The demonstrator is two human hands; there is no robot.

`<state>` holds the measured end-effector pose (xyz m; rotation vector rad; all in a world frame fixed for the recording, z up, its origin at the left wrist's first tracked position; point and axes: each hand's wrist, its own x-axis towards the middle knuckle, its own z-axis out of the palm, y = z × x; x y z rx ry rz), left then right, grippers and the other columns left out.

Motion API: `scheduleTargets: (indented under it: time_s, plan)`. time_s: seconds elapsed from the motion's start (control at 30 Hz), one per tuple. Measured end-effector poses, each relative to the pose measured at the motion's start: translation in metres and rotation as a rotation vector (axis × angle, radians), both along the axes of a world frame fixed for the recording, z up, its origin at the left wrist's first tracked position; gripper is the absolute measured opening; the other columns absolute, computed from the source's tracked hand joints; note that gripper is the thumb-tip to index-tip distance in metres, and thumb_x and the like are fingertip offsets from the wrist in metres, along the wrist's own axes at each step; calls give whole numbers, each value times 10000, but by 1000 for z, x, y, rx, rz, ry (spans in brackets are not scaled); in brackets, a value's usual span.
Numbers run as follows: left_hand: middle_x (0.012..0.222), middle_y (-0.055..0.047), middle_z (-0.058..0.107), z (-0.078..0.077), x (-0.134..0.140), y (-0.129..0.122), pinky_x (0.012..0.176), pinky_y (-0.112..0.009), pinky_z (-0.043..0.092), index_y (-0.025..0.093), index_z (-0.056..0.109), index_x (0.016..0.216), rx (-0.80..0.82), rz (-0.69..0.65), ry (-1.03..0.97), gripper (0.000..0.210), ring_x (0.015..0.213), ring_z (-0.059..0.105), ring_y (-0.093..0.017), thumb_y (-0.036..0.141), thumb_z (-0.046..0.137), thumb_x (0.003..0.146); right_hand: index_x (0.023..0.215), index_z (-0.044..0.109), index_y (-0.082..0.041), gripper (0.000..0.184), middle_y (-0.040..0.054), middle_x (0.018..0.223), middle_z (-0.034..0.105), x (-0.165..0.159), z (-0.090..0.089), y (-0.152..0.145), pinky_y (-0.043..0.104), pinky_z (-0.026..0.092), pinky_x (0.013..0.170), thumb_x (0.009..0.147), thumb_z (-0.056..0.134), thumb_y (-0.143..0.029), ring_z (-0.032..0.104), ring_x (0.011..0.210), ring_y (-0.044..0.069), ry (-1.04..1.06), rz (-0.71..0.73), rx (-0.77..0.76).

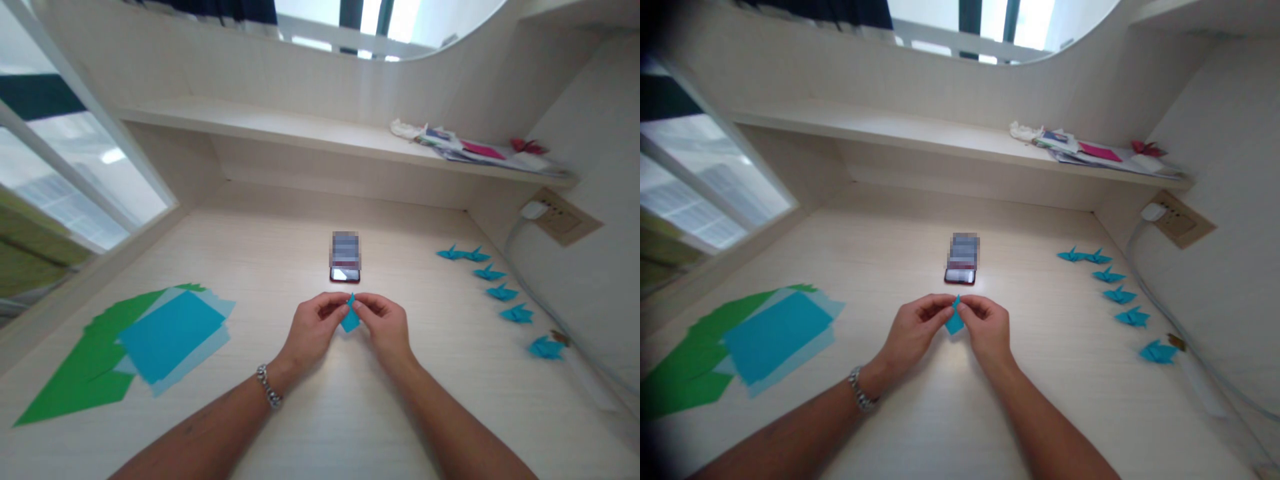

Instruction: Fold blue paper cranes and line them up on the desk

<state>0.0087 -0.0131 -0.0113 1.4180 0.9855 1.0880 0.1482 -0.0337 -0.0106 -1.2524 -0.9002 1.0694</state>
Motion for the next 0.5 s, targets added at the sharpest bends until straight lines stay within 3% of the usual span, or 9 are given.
scheduleTargets:
  time_s: [0.5]
  plan:
    - [1048,-96,680,-4,0,-1,846,-346,517,180,665,1125,27,-51,12,299,931,641,-199,254,604,842,868,741,-162,231,73,847,746,1,-5,1,357,533,740,668,736,-277,679,763,214,72,40,-33]
